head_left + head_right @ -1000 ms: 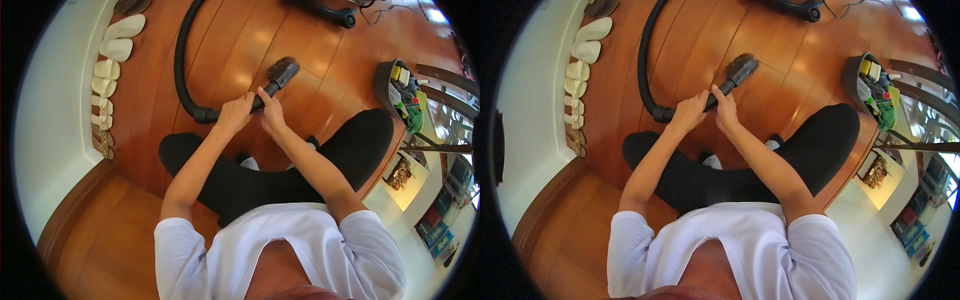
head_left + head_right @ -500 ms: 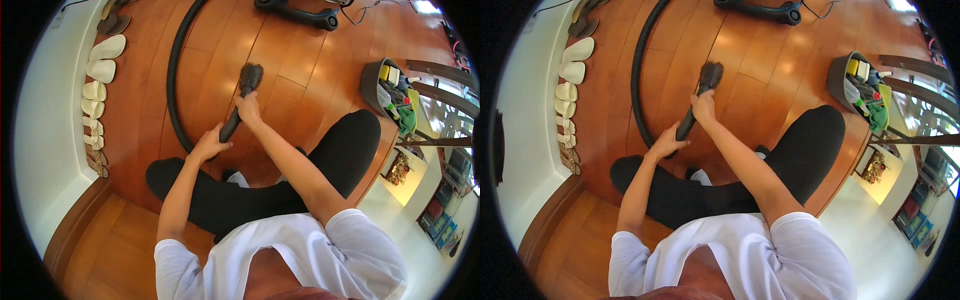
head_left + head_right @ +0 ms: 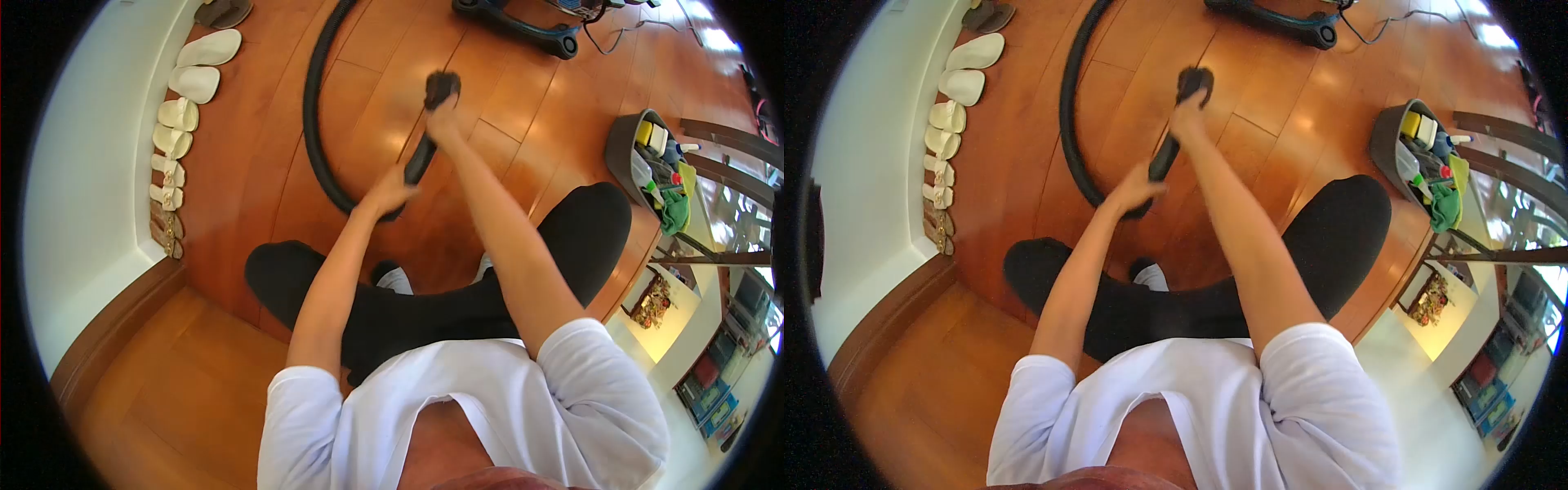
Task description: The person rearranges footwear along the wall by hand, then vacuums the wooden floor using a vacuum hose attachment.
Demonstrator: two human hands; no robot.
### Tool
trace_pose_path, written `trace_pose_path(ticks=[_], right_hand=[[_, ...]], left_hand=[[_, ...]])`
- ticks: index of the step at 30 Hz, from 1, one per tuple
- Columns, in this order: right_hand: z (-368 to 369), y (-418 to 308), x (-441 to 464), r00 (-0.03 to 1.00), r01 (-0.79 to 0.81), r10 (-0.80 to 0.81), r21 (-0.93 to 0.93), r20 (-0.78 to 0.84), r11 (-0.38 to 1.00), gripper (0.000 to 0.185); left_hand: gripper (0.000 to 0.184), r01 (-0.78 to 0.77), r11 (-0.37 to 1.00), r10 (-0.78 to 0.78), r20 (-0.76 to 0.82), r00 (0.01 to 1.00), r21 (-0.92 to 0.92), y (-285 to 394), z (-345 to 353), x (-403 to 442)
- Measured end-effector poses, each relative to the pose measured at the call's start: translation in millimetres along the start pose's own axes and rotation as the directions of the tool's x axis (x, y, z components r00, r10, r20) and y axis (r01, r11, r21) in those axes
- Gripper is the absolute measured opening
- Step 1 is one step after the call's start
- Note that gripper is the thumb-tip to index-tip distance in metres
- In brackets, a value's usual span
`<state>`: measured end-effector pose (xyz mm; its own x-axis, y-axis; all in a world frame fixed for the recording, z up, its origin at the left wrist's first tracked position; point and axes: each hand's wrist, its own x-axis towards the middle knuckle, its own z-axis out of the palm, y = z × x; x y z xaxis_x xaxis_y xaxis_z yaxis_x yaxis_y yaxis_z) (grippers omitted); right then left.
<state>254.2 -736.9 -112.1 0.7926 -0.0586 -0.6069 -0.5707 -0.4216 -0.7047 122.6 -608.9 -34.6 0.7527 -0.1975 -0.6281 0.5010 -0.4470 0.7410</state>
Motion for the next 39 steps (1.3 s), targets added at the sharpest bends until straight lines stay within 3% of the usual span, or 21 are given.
trace_pose_path(ticks=[1, 3, 5, 6, 8, 10, 11, 12, 14, 17, 21, 23, 24, 25, 28, 30, 31, 32, 34, 36, 39], right_hand=[[12.5, 6.5, -38.1, 0.998, -0.039, 0.038, 0.025, 0.044, 0.999, 0.083], [36.3, 17.0, -107.9, 0.987, -0.129, 0.119, 0.089, 0.110, 0.988, 0.087], [36.7, -1.4, -147.8, 0.968, -0.213, 0.203, 0.061, 0.149, 0.975, 0.092], [37.2, -4.4, -144.2, 0.980, -0.170, 0.162, 0.064, 0.114, 0.983, 0.090], [18.5, -28.1, -130.6, 0.986, -0.152, 0.145, 0.092, 0.083, 0.984, 0.091], [2.6, -36.7, -95.3, 0.998, -0.070, 0.071, 0.117, -0.001, 0.991, 0.093], [12.9, -15.9, -51.1, 0.988, 0.067, -0.060, 0.048, -0.139, 0.997, 0.093], [21.0, 0.2, -5.2, 0.944, 0.193, -0.196, -0.038, -0.264, 0.981, 0.094], [-12.4, -36.4, 40.2, 0.991, 0.017, 0.002, 0.133, -0.137, 0.991, 0.093], [-31.4, -74.6, 104.1, 0.965, -0.040, 0.085, 0.181, -0.247, 0.983, 0.083], [-15.7, -52.7, 168.2, 0.957, 0.090, 0.000, 0.296, -0.290, 0.951, 0.063], [-16.5, -40.6, 147.2, 0.999, 0.042, -0.033, 0.455, -0.027, 0.890, 0.051], [-31.6, -48.7, 81.6, 0.968, -0.095, -0.049, 0.539, 0.247, 0.837, 0.046], [-5.4, -20.2, 69.1, 0.984, 0.105, -0.158, 0.448, 0.084, 0.888, 0.048], [20.5, -5.5, -31.1, 0.974, 0.223, -0.226, 0.198, -0.008, 0.955, 0.076], [5.2, -42.4, -60.7, 0.985, 0.141, -0.159, 0.208, 0.073, 0.968, 0.075], [2.2, -49.5, -66.2, 0.985, 0.099, -0.124, 0.202, 0.116, 0.974, 0.075], [29.9, -8.8, -8.1, 0.955, 0.294, -0.297, 0.165, -0.005, 0.941, 0.070], [7.3, -60.8, 7.5, 0.972, 0.187, -0.214, 0.222, 0.101, 0.957, 0.061], [5.2, -96.3, 24.7, 0.976, 0.211, -0.218, 0.149, 0.030, 0.966, 0.048], [4.8, -123.6, 1.2, 0.992, 0.102, -0.114, 0.169, 0.062, 0.980, 0.045]], left_hand=[[0.039, 0.071, 0.997, -0.069, 0.082, 0.994, -0.019, -23.8, -1.0, -22.1], [0.037, -0.013, 0.997, 0.010, 0.045, 0.999, 0.082, -58.3, -0.5, -72.8], [0.044, 0.157, 0.988, -0.155, 0.135, 0.979, 0.000, -51.9, -6.0, -94.3], [0.048, 0.239, 0.970, -0.228, 0.184, 0.956, -0.036, -45.8, -9.3, -97.5], [0.050, 0.170, 0.985, -0.171, 0.035, 0.985, 0.031, -25.3, -7.2, -82.3], [0.052, 0.054, 0.979, -0.020, -0.171, 0.985, 0.197, -5.8, 3.8, -47.6], [0.052, -0.005, 0.943, 0.105, -0.283, 0.953, 0.332, 3.5, 10.9, -26.0], [0.051, 0.006, 0.939, 0.117, -0.336, 0.935, 0.343, 15.9, 14.7, -2.8], [0.049, -0.008, 0.924, 0.173, -0.400, 0.900, 0.382, 39.6, 8.8, 45.9], [0.045, -0.029, 0.926, 0.182, -0.379, 0.908, 0.376, 78.2, -10.5, 91.8], [0.047, 0.006, 0.937, 0.136, -0.379, 0.915, 0.349, 97.0, -17.0, 102.4], [0.056, -0.003, 0.957, 0.129, -0.415, 0.901, 0.290, 90.4, -10.3, 85.2], [0.062, -0.047, 0.948, 0.201, -0.477, 0.856, 0.314, 69.0, -0.6, 80.2], [0.069, -0.086, 0.936, 0.269, -0.535, 0.801, 0.342, 47.6, 9.1, 69.6], [0.071, 0.077, 0.984, 0.012, -0.485, 0.875, 0.163, 37.1, 20.4, 7.2], [0.073, 0.142, 0.986, -0.082, -0.478, 0.875, 0.090, 30.6, 24.9, -8.7], [0.074, 0.105, 0.990, -0.044, -0.497, 0.867, 0.097, 29.7, 24.2, -1.1], [0.074, 0.068, 0.992, -0.004, -0.518, 0.856, 0.105, 30.5, 20.1, 16.5], [0.073, 0.017, 0.990, 0.062, -0.548, 0.834, 0.138, 38.0, 4.5, 56.1], [0.072, -0.009, 0.988, 0.091, -0.541, 0.836, 0.153, 46.9, -17.5, 82.8], [0.069, -0.048, 0.983, 0.134, -0.520, 0.844, 0.177, 36.8, -32.2, 84.8]])
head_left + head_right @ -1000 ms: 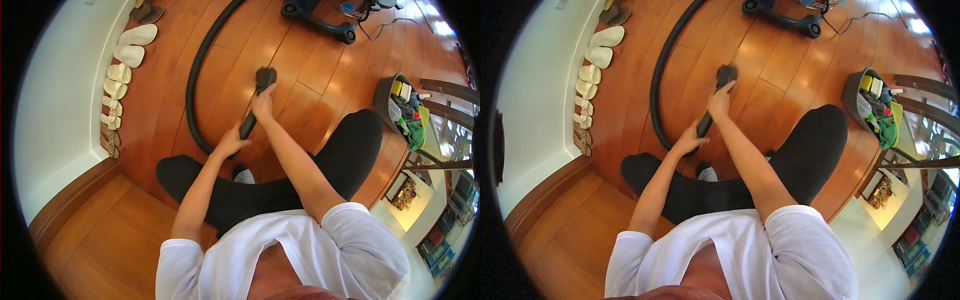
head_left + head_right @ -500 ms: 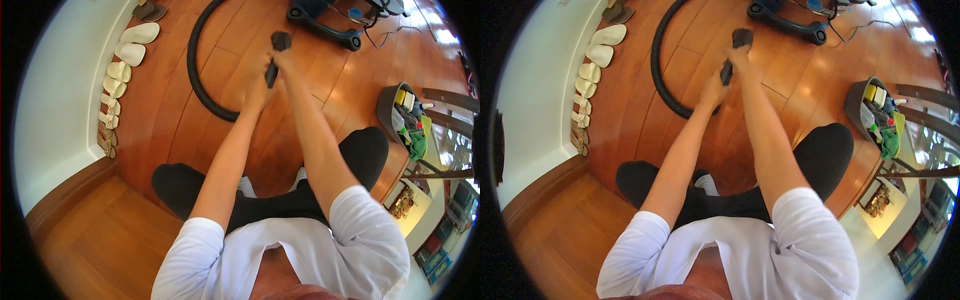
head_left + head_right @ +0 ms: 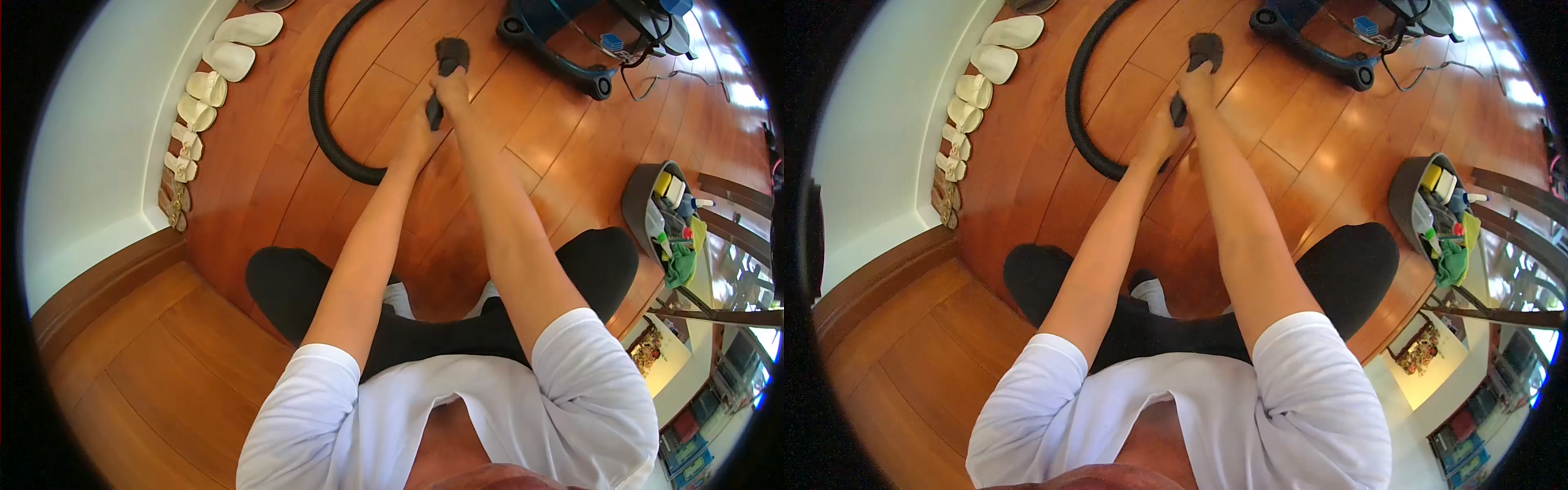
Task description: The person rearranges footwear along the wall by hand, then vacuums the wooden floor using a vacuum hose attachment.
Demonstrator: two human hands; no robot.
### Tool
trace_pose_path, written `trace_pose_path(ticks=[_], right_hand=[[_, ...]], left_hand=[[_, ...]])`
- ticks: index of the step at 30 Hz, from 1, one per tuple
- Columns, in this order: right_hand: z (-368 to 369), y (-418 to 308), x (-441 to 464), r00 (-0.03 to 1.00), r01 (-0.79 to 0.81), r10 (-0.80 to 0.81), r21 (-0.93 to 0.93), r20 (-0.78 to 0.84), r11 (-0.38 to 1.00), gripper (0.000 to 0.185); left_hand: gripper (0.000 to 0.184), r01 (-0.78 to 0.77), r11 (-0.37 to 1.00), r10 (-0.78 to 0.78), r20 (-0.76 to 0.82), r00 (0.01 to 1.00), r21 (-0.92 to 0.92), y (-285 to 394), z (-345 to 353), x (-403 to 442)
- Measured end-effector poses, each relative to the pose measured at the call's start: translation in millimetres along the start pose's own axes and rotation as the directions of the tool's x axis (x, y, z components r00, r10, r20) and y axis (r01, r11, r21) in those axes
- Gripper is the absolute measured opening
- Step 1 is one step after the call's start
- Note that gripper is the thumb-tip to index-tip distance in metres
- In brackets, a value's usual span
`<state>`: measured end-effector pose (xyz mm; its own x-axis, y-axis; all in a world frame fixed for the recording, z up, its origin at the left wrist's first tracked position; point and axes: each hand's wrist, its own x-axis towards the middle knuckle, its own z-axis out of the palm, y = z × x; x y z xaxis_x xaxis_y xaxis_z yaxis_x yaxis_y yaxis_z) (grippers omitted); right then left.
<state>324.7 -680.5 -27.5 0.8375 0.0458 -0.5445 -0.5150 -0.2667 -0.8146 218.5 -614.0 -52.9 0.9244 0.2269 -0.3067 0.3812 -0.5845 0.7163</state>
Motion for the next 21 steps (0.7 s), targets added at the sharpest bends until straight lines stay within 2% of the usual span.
trace_pose_path(ticks=[2, 3, 4, 5, 6, 7, 9, 10, 11, 13, 15, 17, 20, 21], right_hand=[[21.3, 62.0, 18.6, 0.992, 0.129, -0.128, -0.154, 0.018, 0.980, 0.055], [19.2, 59.9, -24.4, 0.983, 0.181, -0.174, -0.178, 0.055, 0.967, 0.063], [25.5, 76.5, -50.5, 0.983, 0.181, -0.174, -0.207, 0.051, 0.962, 0.060], [40.5, 122.1, -62.7, 0.953, 0.289, -0.303, -0.281, -0.007, 0.915, 0.071], [30.2, 114.2, -93.1, 0.983, 0.174, -0.143, -0.331, 0.115, 0.927, 0.081], [17.2, 96.2, -119.1, 0.979, 0.001, 0.027, -0.136, 0.202, 0.991, 0.080], [6.2, 94.1, -110.2, 0.981, 0.073, -0.038, -0.181, 0.191, 0.981, 0.079], [1.0, 93.6, -101.8, 0.981, 0.105, -0.068, -0.201, 0.182, 0.974, 0.078], [-0.5, 105.3, -78.8, 0.971, 0.218, -0.199, -0.159, 0.132, 0.963, 0.076], [-18.1, 83.0, -49.4, 0.985, 0.173, -0.173, -0.001, 0.023, 0.985, 0.077], [-36.0, 76.1, -29.2, 0.991, 0.128, -0.124, 0.113, -0.041, 0.985, 0.077], [-54.7, 80.1, -17.9, 0.996, 0.076, -0.064, 0.191, -0.068, 0.979, 0.078], [-80.5, 115.5, -68.0, 0.988, 0.020, 0.008, 0.178, -0.153, 0.984, 0.076], [-85.0, 127.0, -96.2, 0.970, 0.015, 0.023, 0.158, -0.241, 0.987, 0.067]], left_hand=[[0.068, -0.080, 0.995, 0.083, -0.053, 0.995, 0.062, -17.1, 4.3, -25.4], [0.068, -0.019, 1.000, 0.020, -0.098, 0.995, 0.007, -21.1, 7.9, -54.5], [0.069, 0.040, 0.998, -0.046, -0.135, 0.990, -0.050, -24.7, 12.3, -92.9], [0.071, 0.114, 0.991, -0.122, -0.126, 0.984, -0.071, -27.3, 16.8, -125.9], [0.073, 0.188, 0.978, -0.198, -0.112, 0.974, -0.091, -28.1, 20.6, -147.5], [0.074, 0.230, 0.969, -0.238, -0.084, 0.968, -0.091, -24.3, 22.5, -154.8], [0.077, 0.301, 0.950, -0.304, -0.035, 0.952, -0.089, -12.7, 24.7, -157.6], [0.077, 0.231, 0.971, -0.234, -0.040, 0.971, -0.067, -8.2, 25.6, -148.9], [0.078, 0.160, 0.986, -0.162, -0.038, 0.986, -0.043, -1.8, 25.9, -132.7], [0.079, 0.019, 1.000, -0.019, -0.015, 1.000, 0.017, 16.5, 25.4, -93.6], [0.080, -0.046, 0.996, 0.042, 0.055, 0.998, 0.075, 32.6, 24.4, -65.1], [0.080, -0.046, 0.992, 0.029, 0.146, 0.989, 0.119, 44.4, 27.9, -53.5], [0.077, -0.200, 0.972, 0.174, 0.194, 0.965, 0.126, 23.4, 58.6, -92.6], [0.075, -0.110, 0.983, 0.065, 0.286, 0.956, 0.146, 28.0, 59.9, -117.0]])
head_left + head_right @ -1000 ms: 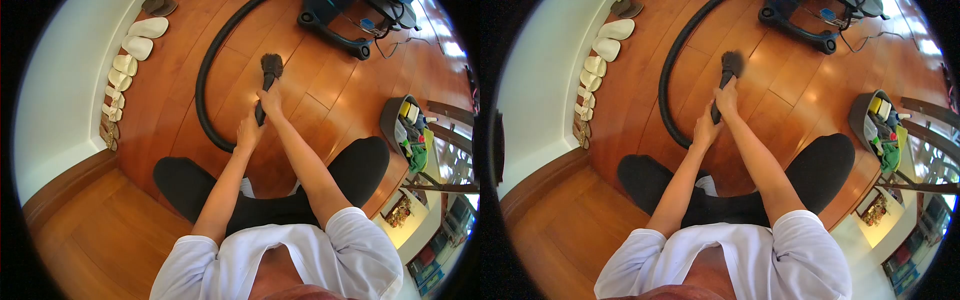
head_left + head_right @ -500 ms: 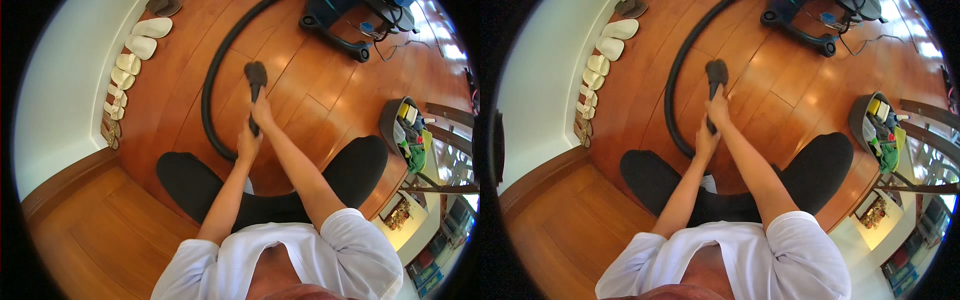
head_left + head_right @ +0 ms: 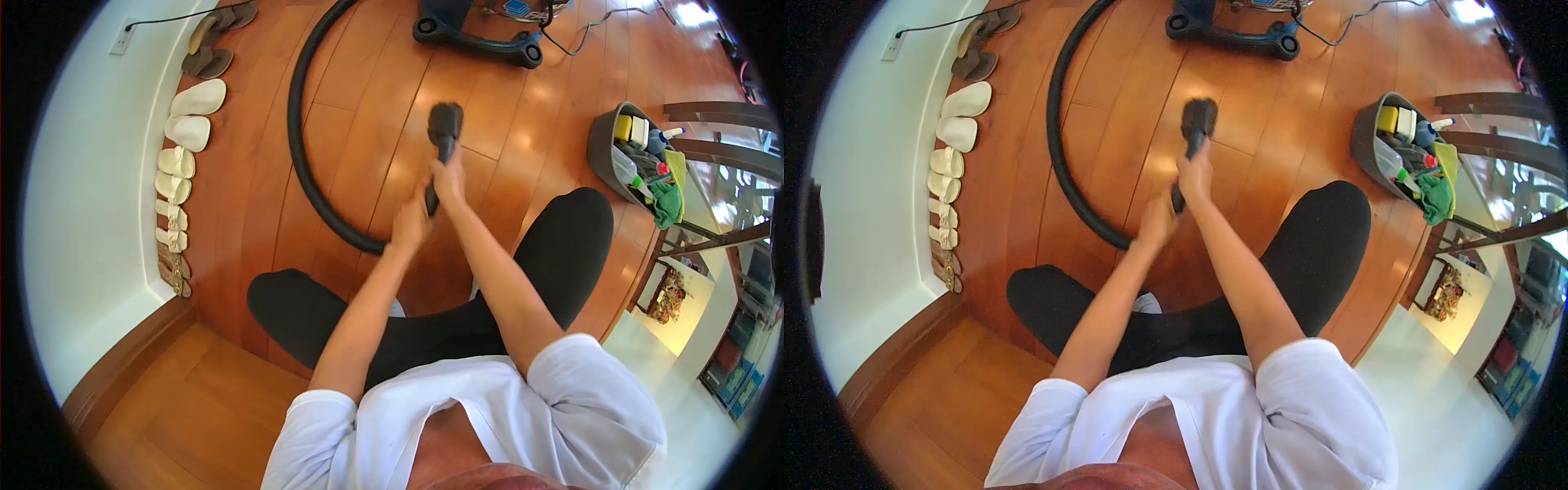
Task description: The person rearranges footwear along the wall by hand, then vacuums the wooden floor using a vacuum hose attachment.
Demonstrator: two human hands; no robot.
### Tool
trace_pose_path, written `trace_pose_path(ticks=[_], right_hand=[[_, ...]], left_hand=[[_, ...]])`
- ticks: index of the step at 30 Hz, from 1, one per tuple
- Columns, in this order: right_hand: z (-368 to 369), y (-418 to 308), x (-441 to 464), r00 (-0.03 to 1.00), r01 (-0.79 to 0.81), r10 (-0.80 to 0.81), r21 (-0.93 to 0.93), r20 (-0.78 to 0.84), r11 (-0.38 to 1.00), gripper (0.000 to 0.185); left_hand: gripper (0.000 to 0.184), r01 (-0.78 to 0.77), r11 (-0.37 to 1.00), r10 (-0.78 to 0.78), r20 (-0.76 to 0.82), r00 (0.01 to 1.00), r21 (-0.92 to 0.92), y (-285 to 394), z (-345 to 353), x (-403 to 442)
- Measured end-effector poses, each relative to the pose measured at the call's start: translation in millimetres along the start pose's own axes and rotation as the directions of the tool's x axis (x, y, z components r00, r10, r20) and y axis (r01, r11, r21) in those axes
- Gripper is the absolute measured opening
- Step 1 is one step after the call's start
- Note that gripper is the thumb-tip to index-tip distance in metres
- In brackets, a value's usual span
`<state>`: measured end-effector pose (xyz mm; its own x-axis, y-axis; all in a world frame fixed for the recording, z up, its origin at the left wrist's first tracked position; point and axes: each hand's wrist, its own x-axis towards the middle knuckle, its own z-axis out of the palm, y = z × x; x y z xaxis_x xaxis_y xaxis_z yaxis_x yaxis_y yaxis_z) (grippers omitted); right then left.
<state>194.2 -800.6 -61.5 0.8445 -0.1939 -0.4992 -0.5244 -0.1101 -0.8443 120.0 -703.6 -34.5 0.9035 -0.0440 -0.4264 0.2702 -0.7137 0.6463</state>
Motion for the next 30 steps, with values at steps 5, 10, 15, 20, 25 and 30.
trace_pose_path(ticks=[5, 10, 15, 20, 25, 30], right_hand=[[-27.5, 0.7, 16.1, 0.993, -0.033, 0.025, -0.069, -0.116, 0.997, 0.065], [-36.0, -38.3, 159.9, 0.960, -0.014, -0.072, -0.302, -0.272, 0.953, 0.049], [-69.6, -37.1, 127.0, 0.983, 0.073, -0.099, -0.164, -0.157, 0.984, 0.057], [-75.2, 2.7, 77.9, 0.990, -0.125, 0.120, -0.078, -0.074, 0.989, 0.083], [-181.2, -91.0, 89.8, 0.970, -0.232, 0.238, 0.129, -0.037, 0.964, 0.093], [-359.8, -48.8, 92.6, 0.845, 0.124, 0.263, 0.649, -0.465, 0.751, 0.074]], left_hand=[[0.066, -0.061, 0.994, 0.060, -0.014, 0.998, -0.091, 9.7, 31.4, 20.5], [0.061, -0.254, 0.952, 0.245, -0.068, 0.967, -0.171, 44.8, 22.9, 149.7], [0.068, -0.297, 0.949, 0.290, -0.077, 0.954, -0.109, 63.9, 46.1, 129.5], [0.068, -0.140, 0.988, 0.146, 0.091, 0.985, -0.067, 68.7, 42.8, 58.8], [0.045, -0.119, 0.983, 0.088, 0.215, 0.973, 0.140, 80.0, 0.8, 90.0], [0.037, -0.133, 0.933, 0.024, 0.312, 0.950, 0.334, 140.9, -44.9, 98.3]])
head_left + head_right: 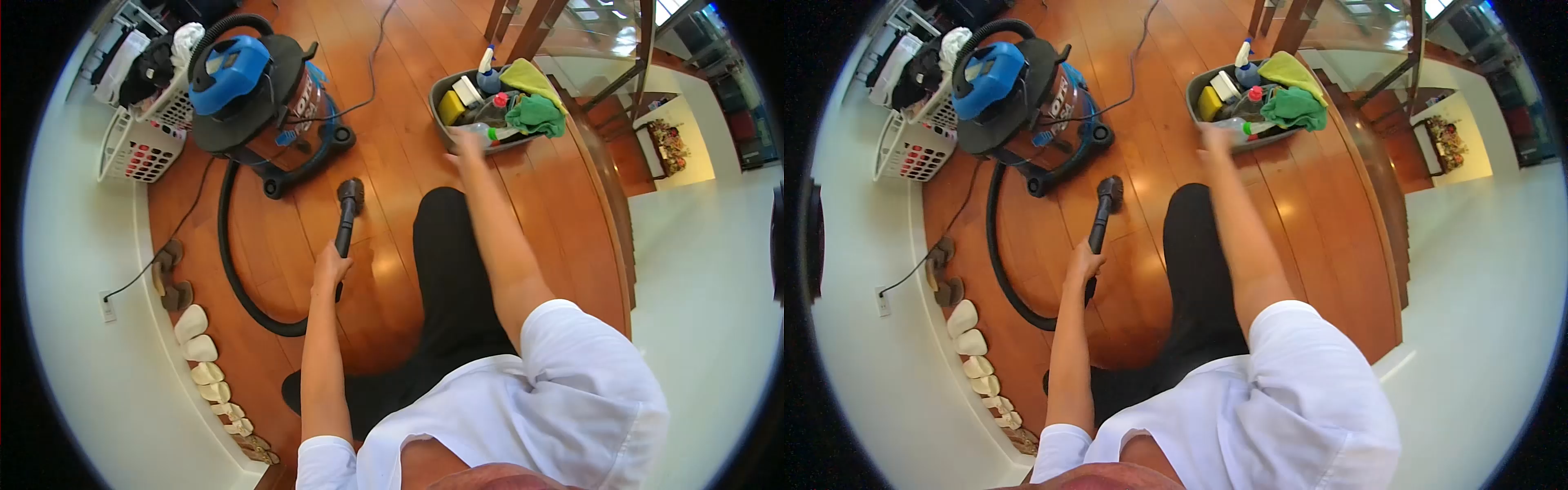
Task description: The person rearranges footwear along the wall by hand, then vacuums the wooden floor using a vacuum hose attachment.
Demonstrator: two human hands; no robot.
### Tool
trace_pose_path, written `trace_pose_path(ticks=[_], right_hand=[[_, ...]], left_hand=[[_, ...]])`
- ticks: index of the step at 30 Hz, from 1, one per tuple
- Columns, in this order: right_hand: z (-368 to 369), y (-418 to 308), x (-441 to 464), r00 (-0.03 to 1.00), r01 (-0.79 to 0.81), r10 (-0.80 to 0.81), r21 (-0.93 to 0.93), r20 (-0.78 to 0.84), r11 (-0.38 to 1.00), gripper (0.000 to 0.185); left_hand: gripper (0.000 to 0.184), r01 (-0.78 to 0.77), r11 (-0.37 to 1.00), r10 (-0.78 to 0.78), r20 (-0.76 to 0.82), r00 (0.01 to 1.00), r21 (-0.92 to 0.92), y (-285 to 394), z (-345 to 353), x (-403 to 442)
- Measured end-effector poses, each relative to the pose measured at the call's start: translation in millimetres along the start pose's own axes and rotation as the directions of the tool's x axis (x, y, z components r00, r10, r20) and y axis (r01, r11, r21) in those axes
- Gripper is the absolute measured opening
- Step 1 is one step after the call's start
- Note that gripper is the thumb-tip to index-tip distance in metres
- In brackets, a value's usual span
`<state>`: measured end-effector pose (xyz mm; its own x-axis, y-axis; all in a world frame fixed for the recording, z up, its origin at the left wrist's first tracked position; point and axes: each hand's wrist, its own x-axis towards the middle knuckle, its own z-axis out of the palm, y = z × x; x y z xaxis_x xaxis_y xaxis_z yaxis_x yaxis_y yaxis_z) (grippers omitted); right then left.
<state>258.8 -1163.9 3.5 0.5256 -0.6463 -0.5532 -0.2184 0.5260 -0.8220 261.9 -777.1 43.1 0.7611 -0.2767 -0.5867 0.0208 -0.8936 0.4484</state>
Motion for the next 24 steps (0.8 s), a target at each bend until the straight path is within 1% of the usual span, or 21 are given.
trace_pose_path(ticks=[1, 2, 3, 5, 6, 7, 9, 10, 11, 13, 14, 15, 16, 17, 18, 19, 20, 21, 23, 24], right_hand=[[-18.0, -0.3, 27.4, 0.908, -0.094, 0.168, 0.204, -0.383, 0.974, 0.071], [-54.5, 11.1, 51.3, 0.949, -0.148, 0.208, 0.246, -0.237, 0.958, 0.071], [-80.2, 19.3, 65.9, 0.968, -0.208, 0.239, 0.276, -0.083, 0.938, 0.072], [-79.1, 15.7, 64.6, 0.927, -0.287, 0.364, 0.445, -0.096, 0.848, 0.068], [-78.2, 11.3, 62.3, 0.923, -0.319, 0.383, 0.467, -0.044, 0.824, 0.064], [-74.8, 13.7, 65.6, 0.954, -0.268, 0.300, 0.472, 0.007, 0.840, 0.064], [-82.8, 28.7, 81.4, 0.987, -0.159, 0.139, 0.487, 0.077, 0.859, 0.063], [-85.1, 33.3, 84.9, 0.992, -0.128, 0.117, 0.466, 0.054, 0.875, 0.061], [-87.2, 30.7, 74.2, 0.992, -0.099, 0.054, 0.461, 0.112, 0.882, 0.059], [-93.8, 43.4, 85.6, 0.987, -0.070, 0.002, 0.418, 0.161, 0.906, 0.056], [-99.0, 46.9, 80.0, 0.984, 0.006, -0.079, 0.414, 0.159, 0.910, 0.053], [-96.5, 36.2, 57.8, 0.997, 0.053, -0.075, 0.443, 0.033, 0.895, 0.051], [-95.2, 35.7, 62.6, 1.000, 0.027, -0.025, 0.398, -0.011, 0.917, 0.053], [-87.0, 40.8, 76.6, 0.986, 0.030, 0.027, 0.335, -0.165, 0.942, 0.062], [-82.3, 24.2, 65.6, 0.894, -0.085, 0.129, 0.119, -0.430, 0.989, 0.070], [-86.3, 3.6, 38.1, 0.868, -0.135, 0.155, 0.077, -0.471, 0.988, 0.035], [-89.6, 30.3, 72.9, 0.835, -0.099, 0.067, -0.028, -0.547, 0.995, 0.029], [-100.2, 20.6, 48.9, 0.772, -0.099, -0.060, -0.214, -0.632, 0.972, 0.028], [-130.6, 22.6, 38.8, 0.747, -0.025, -0.261, -0.417, -0.612, 0.909, 0.028], [-153.4, 22.6, 35.7, 0.774, -0.047, -0.285, -0.501, -0.565, 0.864, 0.028]], left_hand=[[0.037, 0.003, 0.998, -0.003, 0.005, 1.000, 0.057, 9.6, -10.8, 0.2], [0.036, 0.017, 0.994, -0.019, 0.016, 1.000, 0.107, 18.5, -17.1, 3.2], [0.036, 0.034, 0.987, -0.039, 0.027, 0.999, 0.156, 26.5, -21.3, 5.8], [0.035, 0.054, 0.969, -0.063, 0.030, 0.998, 0.242, 45.0, -32.6, 5.4], [0.034, 0.052, 0.958, -0.064, 0.033, 0.997, 0.282, 57.0, -36.7, 1.3], [0.034, 0.044, 0.945, -0.061, 0.043, 0.997, 0.325, 66.1, -40.1, 0.2], [0.033, 0.053, 0.945, -0.069, 0.037, 0.997, 0.322, 57.3, -32.4, 13.3], [0.032, 0.053, 0.949, -0.066, 0.034, 0.997, 0.312, 53.8, -28.6, 18.3], [0.031, 0.043, 0.949, -0.058, 0.042, 0.997, 0.311, 52.6, -26.1, 20.4], [0.027, 0.071, 0.963, -0.093, 0.071, 0.993, 0.261, 58.7, -25.9, 17.4], [0.026, 0.025, 0.982, -0.047, 0.110, 0.993, 0.188, 42.7, -24.8, 29.9], [0.024, -0.013, 0.994, -0.004, 0.154, 0.988, 0.110, 26.3, -20.7, 43.5], [0.024, -0.041, 0.996, 0.026, 0.178, 0.984, 0.082, 34.8, -21.4, 34.8], [0.024, -0.059, 0.997, 0.050, 0.182, 0.982, 0.043, 49.5, -26.4, 24.6], [0.024, -0.066, 0.996, 0.052, 0.188, 0.981, 0.067, 57.5, -24.8, 22.1], [0.024, -0.069, 0.994, 0.052, 0.184, 0.981, 0.086, 61.8, -25.1, 19.5], [0.024, -0.070, 0.992, 0.052, 0.177, 0.983, 0.101, 62.9, -25.4, 18.0], [0.025, -0.074, 0.991, 0.051, 0.196, 0.979, 0.109, 60.2, -25.8, 20.5], [0.027, -0.080, 0.991, 0.053, 0.239, 0.970, 0.106, 54.6, -30.0, 31.5], [0.028, -0.120, 0.989, 0.095, 0.247, 0.964, 0.088, 53.5, -29.3, 32.2]])
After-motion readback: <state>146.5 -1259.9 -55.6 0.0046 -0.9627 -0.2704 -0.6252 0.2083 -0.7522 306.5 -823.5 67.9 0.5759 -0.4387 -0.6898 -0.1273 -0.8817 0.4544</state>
